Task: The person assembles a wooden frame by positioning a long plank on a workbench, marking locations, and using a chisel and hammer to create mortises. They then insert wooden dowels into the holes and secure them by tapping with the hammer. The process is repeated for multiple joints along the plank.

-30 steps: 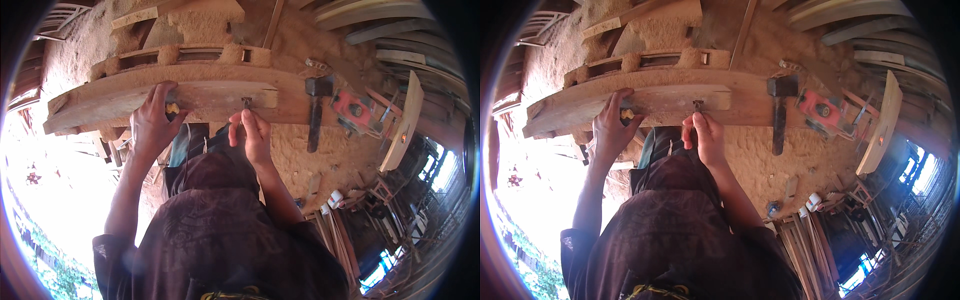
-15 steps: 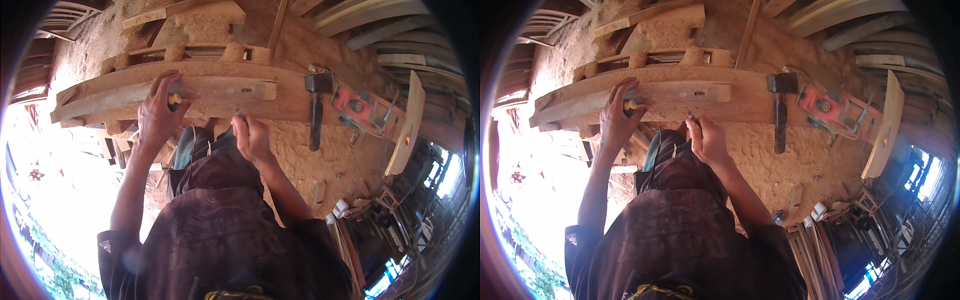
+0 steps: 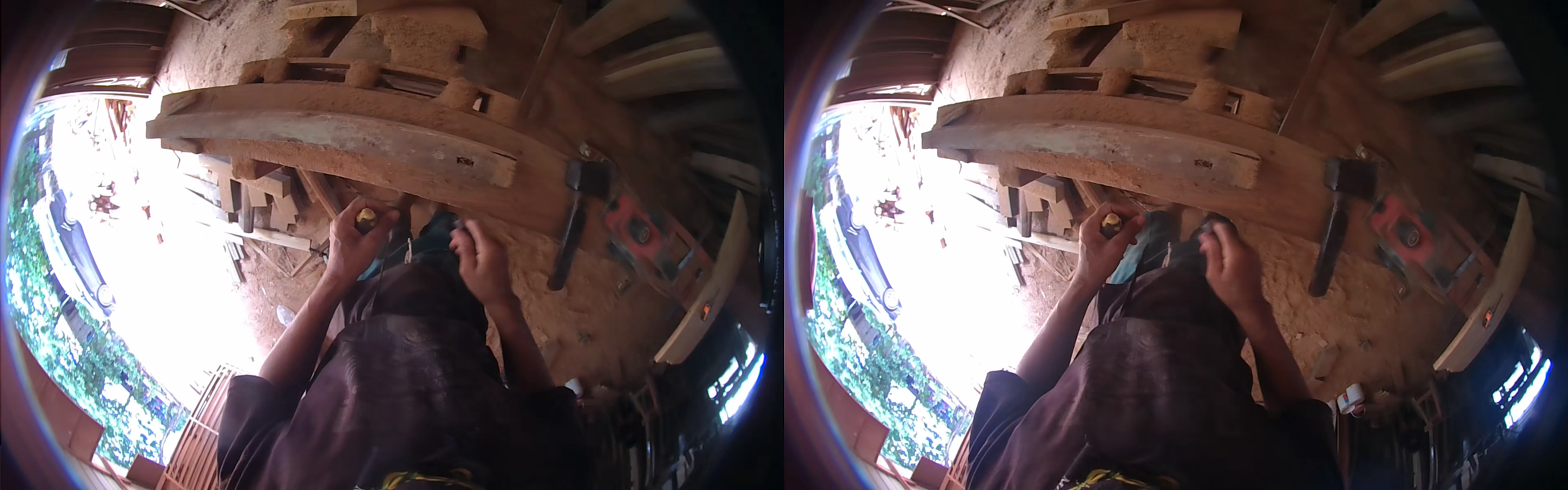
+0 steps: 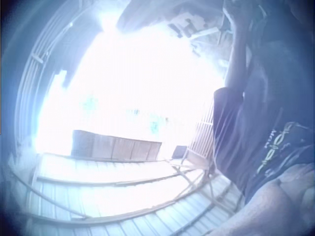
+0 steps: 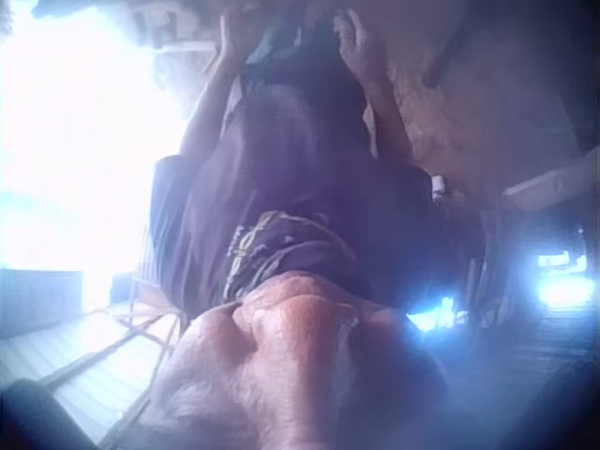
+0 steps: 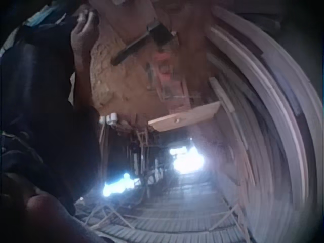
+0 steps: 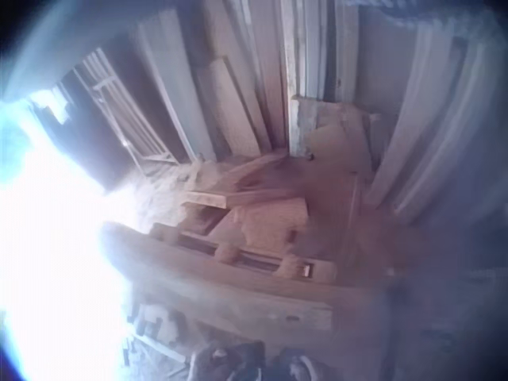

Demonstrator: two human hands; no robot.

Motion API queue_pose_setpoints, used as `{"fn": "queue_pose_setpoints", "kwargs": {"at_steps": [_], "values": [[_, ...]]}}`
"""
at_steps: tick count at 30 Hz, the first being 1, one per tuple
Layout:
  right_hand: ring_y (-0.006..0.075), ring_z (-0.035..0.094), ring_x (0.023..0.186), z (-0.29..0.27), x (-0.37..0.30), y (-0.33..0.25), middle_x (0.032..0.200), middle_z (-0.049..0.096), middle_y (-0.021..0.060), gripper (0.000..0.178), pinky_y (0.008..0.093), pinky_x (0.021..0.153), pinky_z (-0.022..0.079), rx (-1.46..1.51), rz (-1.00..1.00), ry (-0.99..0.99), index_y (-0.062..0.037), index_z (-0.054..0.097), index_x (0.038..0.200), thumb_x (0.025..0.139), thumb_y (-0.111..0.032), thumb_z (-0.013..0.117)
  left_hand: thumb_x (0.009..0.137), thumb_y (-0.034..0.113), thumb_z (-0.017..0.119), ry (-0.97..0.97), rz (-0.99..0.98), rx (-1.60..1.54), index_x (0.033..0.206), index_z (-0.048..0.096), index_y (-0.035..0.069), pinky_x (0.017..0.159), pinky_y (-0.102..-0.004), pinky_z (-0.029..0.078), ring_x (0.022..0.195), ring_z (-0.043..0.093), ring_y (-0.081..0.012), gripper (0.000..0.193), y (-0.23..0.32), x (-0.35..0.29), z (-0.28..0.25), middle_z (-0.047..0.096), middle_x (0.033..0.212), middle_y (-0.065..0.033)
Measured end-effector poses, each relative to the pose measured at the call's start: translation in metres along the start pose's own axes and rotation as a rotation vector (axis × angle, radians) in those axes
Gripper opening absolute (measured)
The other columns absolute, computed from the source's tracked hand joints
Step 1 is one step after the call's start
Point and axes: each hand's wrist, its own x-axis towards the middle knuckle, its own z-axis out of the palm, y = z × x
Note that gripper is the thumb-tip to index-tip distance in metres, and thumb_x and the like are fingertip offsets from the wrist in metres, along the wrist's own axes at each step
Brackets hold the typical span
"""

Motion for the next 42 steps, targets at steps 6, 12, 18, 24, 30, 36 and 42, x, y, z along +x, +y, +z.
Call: {"fn": "queue_pose_setpoints", "kwargs": {"at_steps": [6,12,18,24,30,36,42], "values": [[0.0401,0.075,0.096,-0.037,0.043,0.031,0.108,0.074,0.0192,0.024,0.0468,0.083,0.060,-0.312,-0.307,0.380,-0.0014,0.072,0.125,0.105,-0.014,0.071,0.092,0.014,0.086,0.073,0.471,0.383,0.150,0.060,0.019,0.073,-0.0448,0.061,0.085,0.079,-0.0341,0.063,0.038,-0.008,0.022,0.081,0.102,-0.0131],[0.0403,0.069,0.116,-0.044,0.047,0.031,0.123,0.070,0.0194,0.033,0.0492,0.097,0.057,-0.298,-0.330,0.370,-0.0027,0.068,0.134,0.104,-0.012,0.073,0.091,0.019,0.083,-0.162,0.423,0.618,0.176,0.017,0.026,0.076,-0.0531,0.061,0.087,0.079,-0.0436,0.108,0.066,0.003,0.054,0.081,0.107,-0.0197],[0.0428,0.055,0.146,-0.100,0.015,0.040,0.156,0.057,0.0222,0.064,0.0512,0.119,0.049,-0.405,-0.318,0.659,-0.0006,0.048,0.159,0.105,-0.020,0.076,0.090,0.012,0.079,0.087,0.147,0.772,0.178,-0.001,0.023,0.077,-0.0518,0.061,0.088,0.079,-0.0425,0.120,0.062,0.012,0.032,0.081,0.104,-0.0200],[0.0433,0.048,0.153,-0.132,0.013,0.085,0.164,0.049,0.0257,0.080,0.0536,0.126,0.040,-0.523,-0.139,0.539,-0.0016,0.037,0.167,0.102,-0.023,0.078,0.097,0.007,0.077,0.289,0.181,0.731,0.178,0.007,0.023,0.071,-0.0431,0.061,0.078,0.079,-0.0280,0.109,0.045,0.023,-0.029,0.080,0.087,-0.0122],[0.0336,0.060,0.132,-0.149,0.019,0.071,0.149,0.058,0.0188,0.082,0.0440,0.109,0.050,-0.084,0.041,0.552,-0.0038,0.030,0.171,0.104,-0.023,0.074,0.099,0.012,0.079,0.292,0.207,0.765,0.178,0.009,0.024,0.076,-0.0420,0.060,0.083,0.079,-0.0274,0.107,0.041,0.034,-0.084,0.080,0.094,-0.0135],[0.0076,0.050,0.068,-0.096,-0.018,0.002,0.089,0.052,-0.0023,0.055,0.0277,0.063,0.049,0.946,0.302,0.570,-0.0104,0.046,0.161,0.113,-0.028,0.065,0.102,0.016,0.076,0.213,0.138,0.763,0.178,0.004,0.029,0.080,-0.0450,0.061,0.090,0.080,-0.0313,0.105,0.036,0.073,-0.140,0.082,0.107,-0.0152],[0.0074,0.051,0.059,0.023,0.007,-0.065,0.085,0.057,-0.0006,0.029,0.0285,0.049,0.046,0.756,0.300,0.182,-0.0070,0.061,0.128,0.112,-0.029,0.068,0.093,-0.001,0.069,0.142,0.199,0.689,0.178,0.001,0.022,0.068,-0.0418,0.058,0.069,0.075,-0.0253,0.112,0.027,0.072,-0.149,0.076,0.080,-0.0119]]}}
